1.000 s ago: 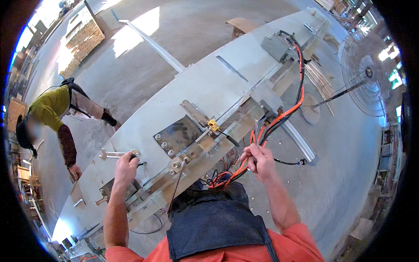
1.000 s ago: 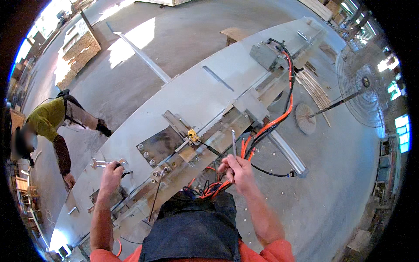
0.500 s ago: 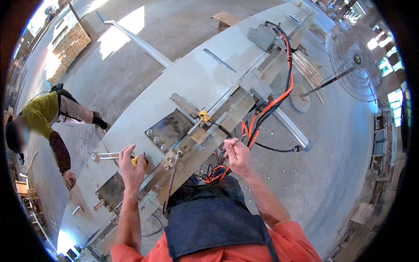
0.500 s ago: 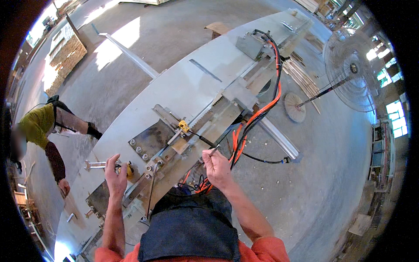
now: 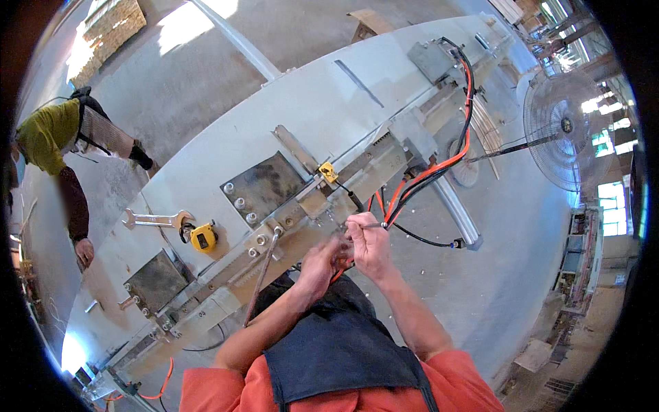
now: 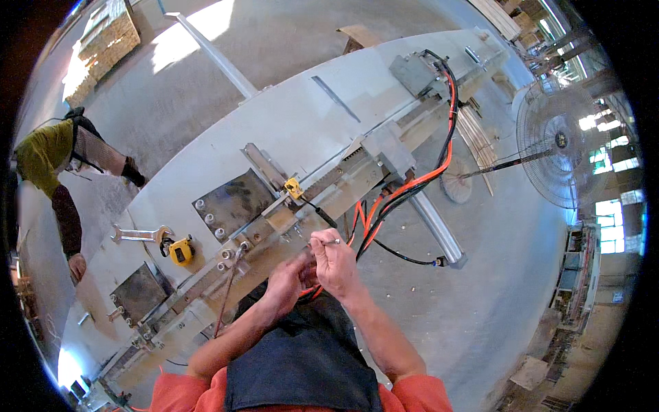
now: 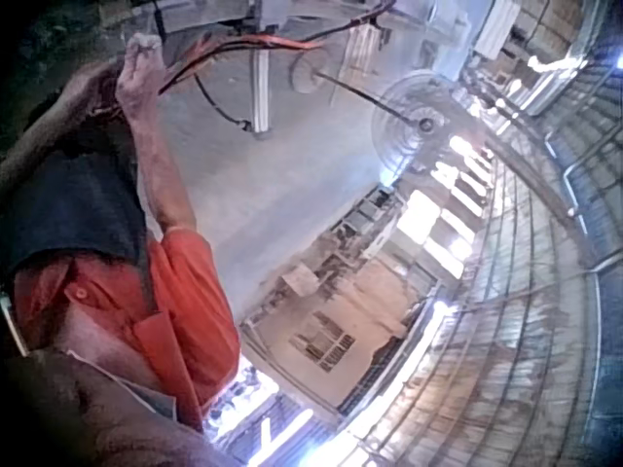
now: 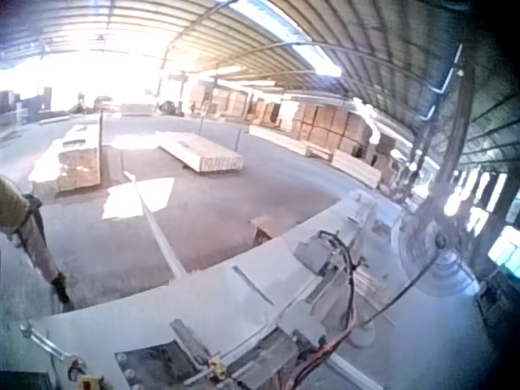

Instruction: The person assembles a metal machinery component by measuring parts with a tape measure, aligning a metal block, and tightening several screws and bolts using a wrench and a hex key.

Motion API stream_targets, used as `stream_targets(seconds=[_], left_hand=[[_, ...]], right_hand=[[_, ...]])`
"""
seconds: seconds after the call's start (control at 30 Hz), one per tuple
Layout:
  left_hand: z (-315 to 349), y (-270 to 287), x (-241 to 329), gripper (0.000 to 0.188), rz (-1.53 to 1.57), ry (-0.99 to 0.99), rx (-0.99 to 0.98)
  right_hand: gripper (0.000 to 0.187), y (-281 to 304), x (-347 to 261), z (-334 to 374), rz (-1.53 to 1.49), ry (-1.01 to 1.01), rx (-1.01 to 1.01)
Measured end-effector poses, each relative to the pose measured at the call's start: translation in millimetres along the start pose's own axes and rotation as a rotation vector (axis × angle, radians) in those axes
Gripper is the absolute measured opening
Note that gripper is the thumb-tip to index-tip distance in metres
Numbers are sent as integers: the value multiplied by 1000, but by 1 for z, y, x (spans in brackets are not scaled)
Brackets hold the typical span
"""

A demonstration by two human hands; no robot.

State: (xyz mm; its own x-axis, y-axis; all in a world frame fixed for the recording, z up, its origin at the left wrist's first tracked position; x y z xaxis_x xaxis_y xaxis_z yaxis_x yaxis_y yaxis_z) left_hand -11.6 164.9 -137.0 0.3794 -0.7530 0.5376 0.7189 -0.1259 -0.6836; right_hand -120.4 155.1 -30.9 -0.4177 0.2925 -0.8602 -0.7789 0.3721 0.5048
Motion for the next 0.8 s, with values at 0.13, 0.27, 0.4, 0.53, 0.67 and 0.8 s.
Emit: stream_targets(seconds=[0.13, 0.27, 0.4, 0.53, 0.67, 0.8], left_hand=[[-30, 11, -8, 38, 177, -172, 77], [-41, 15, -13, 33, 246, -161, 86], [-44, 15, -14, 29, 313, -159, 111], [-43, 17, -14, 25, 339, -168, 94], [-48, 20, -18, 26, 335, -194, 106], [-48, 21, -21, 25, 390, -157, 139]], right_hand=[[14, 2, 1, -1, 35, 24, -21], [14, -5, 0, 1, 49, 36, -51], [15, -9, -8, 5, 143, 133, -29], [13, -10, -15, 9, 165, 173, -24], [12, -14, -17, 11, 175, 140, -61], [13, -20, -29, 14, 251, 161, -90]])
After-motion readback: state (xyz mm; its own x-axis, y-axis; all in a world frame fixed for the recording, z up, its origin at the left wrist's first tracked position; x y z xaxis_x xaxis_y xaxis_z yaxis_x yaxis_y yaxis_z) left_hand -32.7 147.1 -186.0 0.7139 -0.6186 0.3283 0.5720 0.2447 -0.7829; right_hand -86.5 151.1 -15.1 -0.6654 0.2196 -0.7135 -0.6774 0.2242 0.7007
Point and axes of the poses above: each hand's wrist, its own z-axis away from the middle knuckle, its own y-axis out of the back of the hand, x = y × z, the point moved 8 cm from there along -z, towards the middle knuckle, and after that the axes turned 14 degrees about -y, right-handed, at the moved point
